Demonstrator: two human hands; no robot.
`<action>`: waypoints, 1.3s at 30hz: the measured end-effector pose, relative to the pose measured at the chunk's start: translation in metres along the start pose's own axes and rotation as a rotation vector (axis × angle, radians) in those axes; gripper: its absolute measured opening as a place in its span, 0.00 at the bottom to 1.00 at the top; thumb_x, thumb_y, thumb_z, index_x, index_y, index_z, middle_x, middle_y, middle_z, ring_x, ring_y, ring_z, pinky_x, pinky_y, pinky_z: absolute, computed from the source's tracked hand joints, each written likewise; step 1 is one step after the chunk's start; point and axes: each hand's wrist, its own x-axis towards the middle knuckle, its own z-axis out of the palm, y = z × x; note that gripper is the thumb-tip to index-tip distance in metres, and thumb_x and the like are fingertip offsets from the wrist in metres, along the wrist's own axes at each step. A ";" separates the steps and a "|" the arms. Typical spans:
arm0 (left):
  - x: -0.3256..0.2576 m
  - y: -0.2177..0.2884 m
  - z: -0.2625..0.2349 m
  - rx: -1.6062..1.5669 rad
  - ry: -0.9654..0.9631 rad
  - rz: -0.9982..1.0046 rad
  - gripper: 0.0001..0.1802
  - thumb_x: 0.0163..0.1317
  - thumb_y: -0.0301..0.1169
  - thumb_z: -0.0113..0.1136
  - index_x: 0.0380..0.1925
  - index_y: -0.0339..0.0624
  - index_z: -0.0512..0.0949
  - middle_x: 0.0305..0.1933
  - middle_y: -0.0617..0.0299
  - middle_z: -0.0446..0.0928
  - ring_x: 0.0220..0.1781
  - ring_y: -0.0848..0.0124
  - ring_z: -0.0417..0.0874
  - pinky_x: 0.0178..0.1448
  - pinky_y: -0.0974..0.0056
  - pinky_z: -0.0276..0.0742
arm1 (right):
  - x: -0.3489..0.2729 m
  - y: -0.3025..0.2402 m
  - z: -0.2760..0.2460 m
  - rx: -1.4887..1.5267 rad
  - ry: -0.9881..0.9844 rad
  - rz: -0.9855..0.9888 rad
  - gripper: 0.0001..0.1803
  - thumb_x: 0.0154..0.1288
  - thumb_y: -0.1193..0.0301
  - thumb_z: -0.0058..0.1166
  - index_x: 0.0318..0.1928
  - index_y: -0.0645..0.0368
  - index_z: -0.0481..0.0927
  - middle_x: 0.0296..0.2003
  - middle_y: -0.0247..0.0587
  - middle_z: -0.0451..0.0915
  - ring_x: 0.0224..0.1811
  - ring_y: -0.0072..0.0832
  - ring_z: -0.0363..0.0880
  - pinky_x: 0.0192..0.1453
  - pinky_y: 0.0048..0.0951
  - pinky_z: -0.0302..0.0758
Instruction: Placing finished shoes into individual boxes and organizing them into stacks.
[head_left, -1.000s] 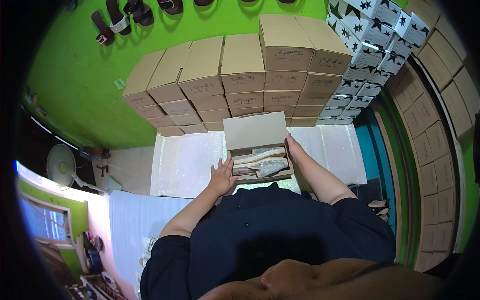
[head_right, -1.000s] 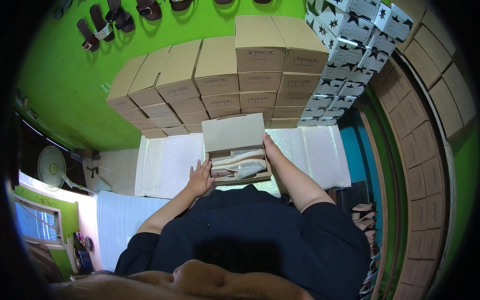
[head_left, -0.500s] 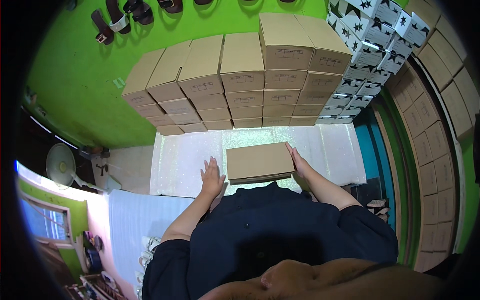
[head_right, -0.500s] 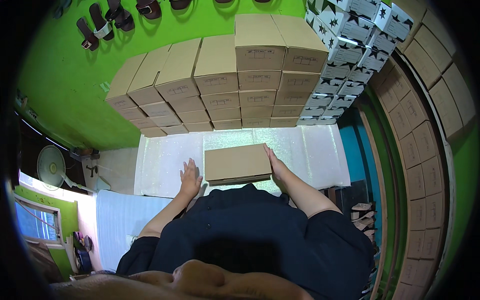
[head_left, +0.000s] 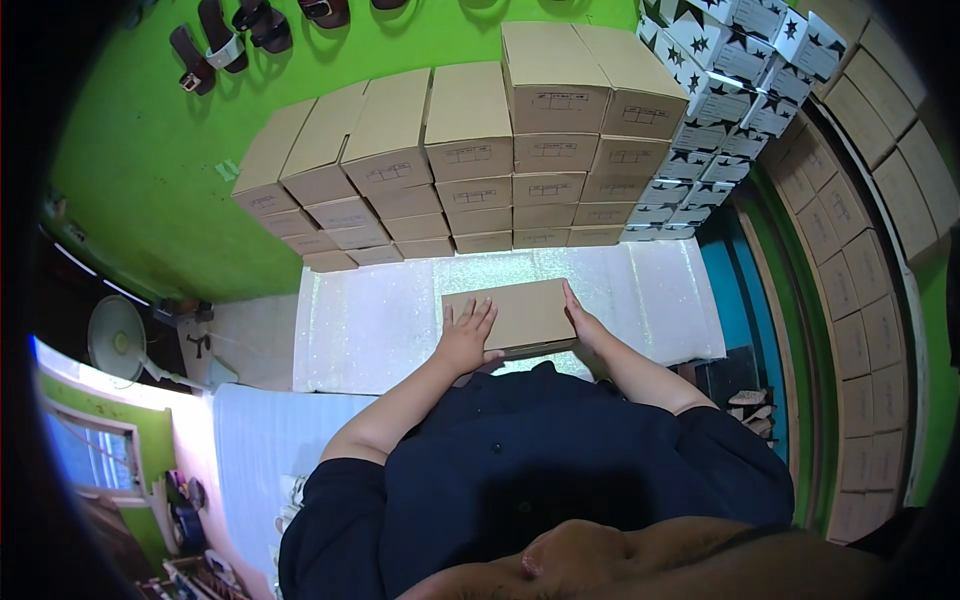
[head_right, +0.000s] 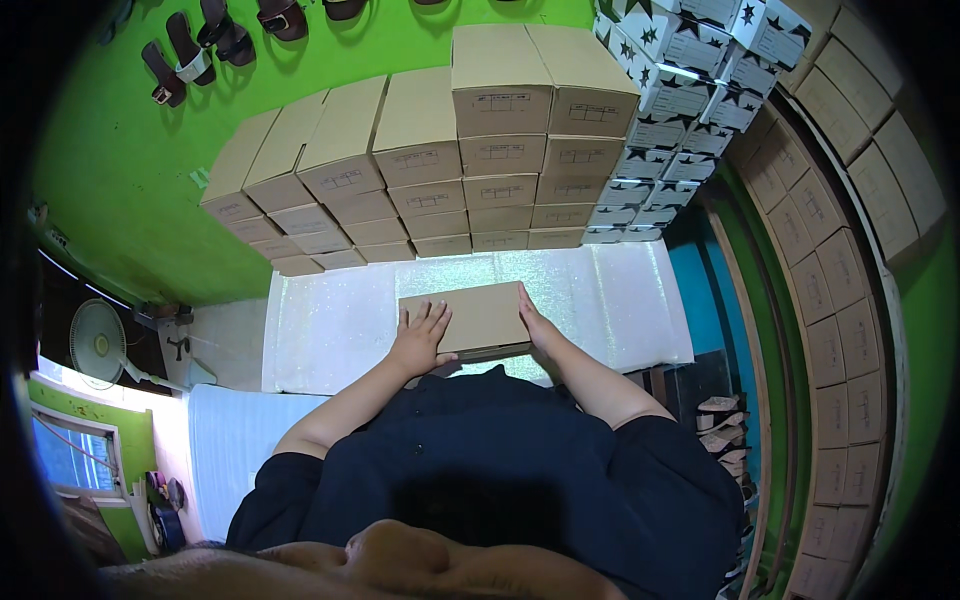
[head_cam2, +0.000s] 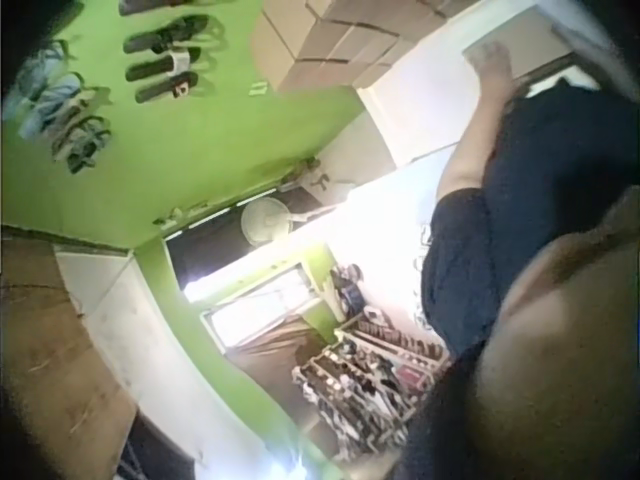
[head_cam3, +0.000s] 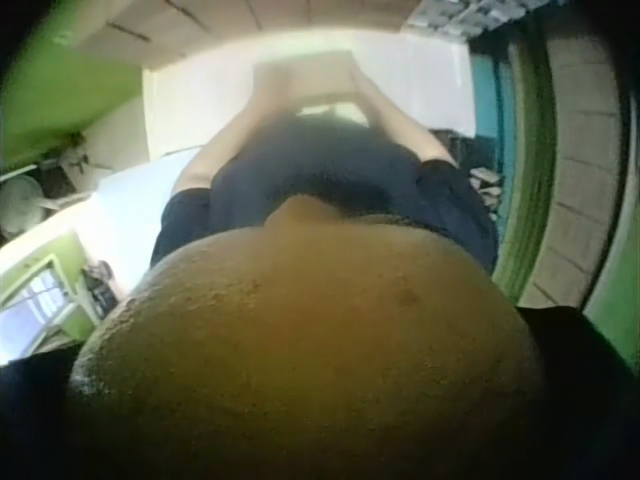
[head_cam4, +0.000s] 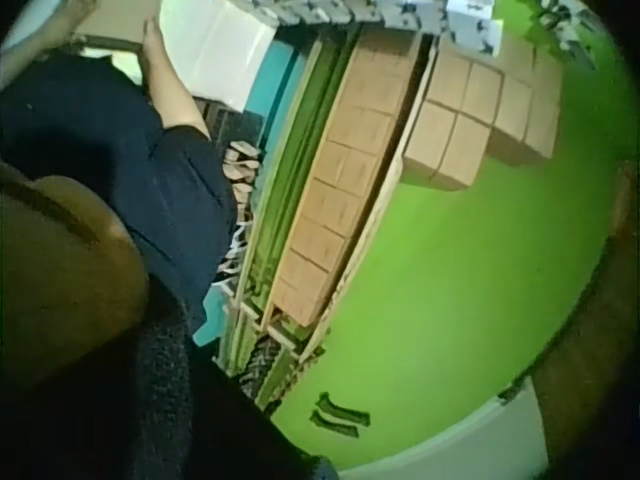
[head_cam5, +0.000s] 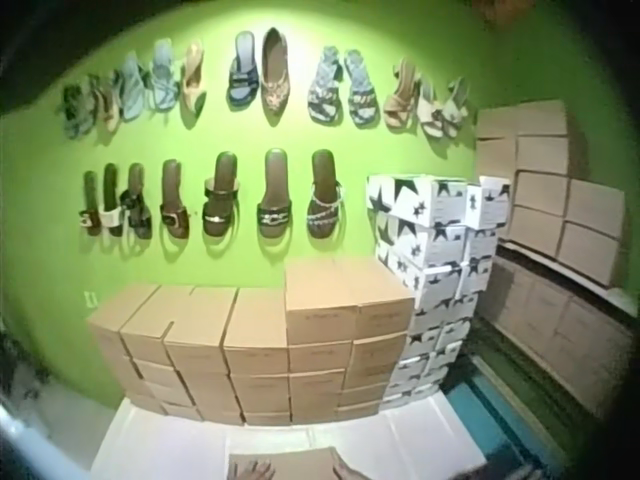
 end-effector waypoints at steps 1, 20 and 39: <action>0.002 0.001 0.002 -0.001 0.001 0.002 0.54 0.55 0.62 0.63 0.75 0.46 0.56 0.81 0.58 0.52 0.82 0.52 0.47 0.76 0.28 0.41 | 0.001 -0.001 0.000 -0.002 -0.001 0.006 0.34 0.82 0.48 0.24 0.80 0.35 0.33 0.80 0.44 0.37 0.81 0.39 0.39 0.80 0.39 0.45; 0.011 0.005 0.016 0.065 0.061 0.194 0.37 0.69 0.49 0.52 0.74 0.48 0.58 0.79 0.58 0.57 0.80 0.58 0.55 0.77 0.34 0.46 | 0.001 0.003 -0.005 -0.063 -0.006 0.069 0.34 0.82 0.50 0.25 0.80 0.37 0.32 0.78 0.49 0.45 0.78 0.38 0.47 0.79 0.35 0.48; 0.035 0.011 0.023 0.015 0.087 0.206 0.35 0.70 0.48 0.51 0.71 0.39 0.62 0.75 0.51 0.62 0.77 0.51 0.62 0.76 0.50 0.60 | 0.018 0.040 -0.037 -0.056 -0.059 -0.046 0.33 0.83 0.58 0.30 0.80 0.47 0.37 0.79 0.42 0.44 0.81 0.36 0.43 0.80 0.35 0.44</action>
